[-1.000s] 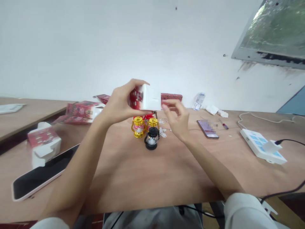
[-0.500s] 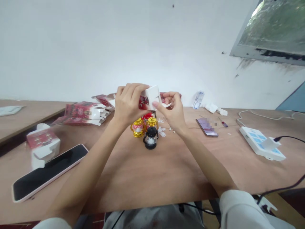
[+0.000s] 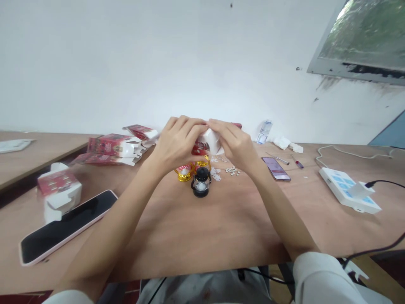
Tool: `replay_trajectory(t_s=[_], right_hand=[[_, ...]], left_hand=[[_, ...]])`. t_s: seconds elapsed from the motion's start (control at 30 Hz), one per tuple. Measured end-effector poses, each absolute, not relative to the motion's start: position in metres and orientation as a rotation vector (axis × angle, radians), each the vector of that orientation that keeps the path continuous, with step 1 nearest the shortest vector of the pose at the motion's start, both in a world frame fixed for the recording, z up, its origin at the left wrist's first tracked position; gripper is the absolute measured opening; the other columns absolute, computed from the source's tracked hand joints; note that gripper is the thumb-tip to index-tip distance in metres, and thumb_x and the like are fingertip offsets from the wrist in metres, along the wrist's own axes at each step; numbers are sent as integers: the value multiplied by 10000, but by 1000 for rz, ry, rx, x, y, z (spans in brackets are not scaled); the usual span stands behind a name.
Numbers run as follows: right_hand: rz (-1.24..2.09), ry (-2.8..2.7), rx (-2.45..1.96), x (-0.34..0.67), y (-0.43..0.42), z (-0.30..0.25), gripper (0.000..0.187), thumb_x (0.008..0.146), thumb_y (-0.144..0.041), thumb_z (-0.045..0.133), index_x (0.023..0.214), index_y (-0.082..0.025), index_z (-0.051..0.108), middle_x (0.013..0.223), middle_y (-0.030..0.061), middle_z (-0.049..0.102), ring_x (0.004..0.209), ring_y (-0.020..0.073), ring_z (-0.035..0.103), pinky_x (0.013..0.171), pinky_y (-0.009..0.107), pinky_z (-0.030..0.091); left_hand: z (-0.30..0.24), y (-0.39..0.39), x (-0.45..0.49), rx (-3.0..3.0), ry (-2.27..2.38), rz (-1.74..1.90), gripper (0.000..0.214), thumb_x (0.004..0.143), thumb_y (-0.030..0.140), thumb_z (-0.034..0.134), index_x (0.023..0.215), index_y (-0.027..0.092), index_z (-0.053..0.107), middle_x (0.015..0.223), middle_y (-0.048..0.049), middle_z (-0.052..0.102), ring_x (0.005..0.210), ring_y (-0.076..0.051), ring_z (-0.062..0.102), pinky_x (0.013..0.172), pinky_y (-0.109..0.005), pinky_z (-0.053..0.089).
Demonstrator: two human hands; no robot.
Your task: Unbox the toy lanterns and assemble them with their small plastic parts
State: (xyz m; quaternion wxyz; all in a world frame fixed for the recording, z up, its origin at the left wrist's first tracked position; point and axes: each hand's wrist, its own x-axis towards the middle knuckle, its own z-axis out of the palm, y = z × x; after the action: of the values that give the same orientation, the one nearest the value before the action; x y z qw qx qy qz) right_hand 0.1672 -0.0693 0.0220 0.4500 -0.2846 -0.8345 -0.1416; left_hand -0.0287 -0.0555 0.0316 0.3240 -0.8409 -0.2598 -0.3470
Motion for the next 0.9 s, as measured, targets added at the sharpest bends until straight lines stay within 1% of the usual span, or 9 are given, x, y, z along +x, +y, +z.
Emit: replay_trajectory(t_s=[0.13,0.2,0.37,0.5,0.57,0.63,0.77,0.83,0.9], right_hand=[[-226,-2106,-750,183,-79,35,428,848,-63,370,1172,-259,569,1189,3,620,1138,171,552,986,391,460],[-178,-2140,-773,189,-87,41,410,857,-80,366,1135,-270,599,1138,-11,646,1089,166,584,948,392,481],[-83,-2227,-766,197,-103,49,317,884,-153,403,1034,-272,655,972,-39,697,926,136,648,821,319,529],[-1,-2150,-717,197,-108,50,254,889,-254,470,1084,-233,632,1037,-9,680,938,138,644,843,308,527],[16,-2112,-715,197,-106,50,261,891,-273,472,1100,-221,620,1051,3,673,953,142,638,861,312,518],[25,-2106,-737,198,-102,48,255,889,-282,474,1085,-213,622,1025,10,677,952,148,634,857,320,513],[92,-2142,-851,196,-80,39,259,864,-283,506,1091,-208,608,1041,37,667,936,169,627,853,364,501],[175,-2155,-915,194,-64,30,346,824,-265,559,1167,-221,560,1128,59,636,964,191,616,874,403,489],[303,-2147,-970,192,-46,17,534,758,-249,633,1267,-231,473,1269,94,553,1064,230,578,912,446,468]], left_hand=[[36,-57,-34,-2390,-882,-808,652,701,472,671,1243,208,425,1090,-94,638,966,-263,587,816,-371,394],[35,-54,-36,-2429,-951,-758,594,714,434,659,1232,230,453,1029,-69,667,897,-242,616,767,-338,409],[35,-52,-42,-2354,-1005,-854,180,797,347,538,936,292,636,749,18,692,671,-163,618,597,-255,382],[46,-53,-66,-2247,-1027,-1011,172,780,297,517,686,278,660,616,34,656,592,-149,580,560,-264,371],[50,-54,-89,-2136,-1067,-1054,153,756,290,530,702,282,673,636,33,666,619,-155,581,579,-276,395],[48,-57,-118,-1986,-1147,-1029,179,758,293,516,800,303,690,695,31,689,673,-169,589,607,-292,407],[19,-64,-182,-2024,-1266,-806,342,759,369,464,1063,379,620,1004,25,698,877,-250,611,805,-426,421],[-4,-67,-210,-2031,-1407,-700,386,765,366,414,1111,389,582,1120,7,662,962,-313,593,823,-502,404],[-28,-66,-234,-2082,-1495,-604,346,766,373,402,1058,403,585,1101,20,668,954,-313,599,838,-510,407]])
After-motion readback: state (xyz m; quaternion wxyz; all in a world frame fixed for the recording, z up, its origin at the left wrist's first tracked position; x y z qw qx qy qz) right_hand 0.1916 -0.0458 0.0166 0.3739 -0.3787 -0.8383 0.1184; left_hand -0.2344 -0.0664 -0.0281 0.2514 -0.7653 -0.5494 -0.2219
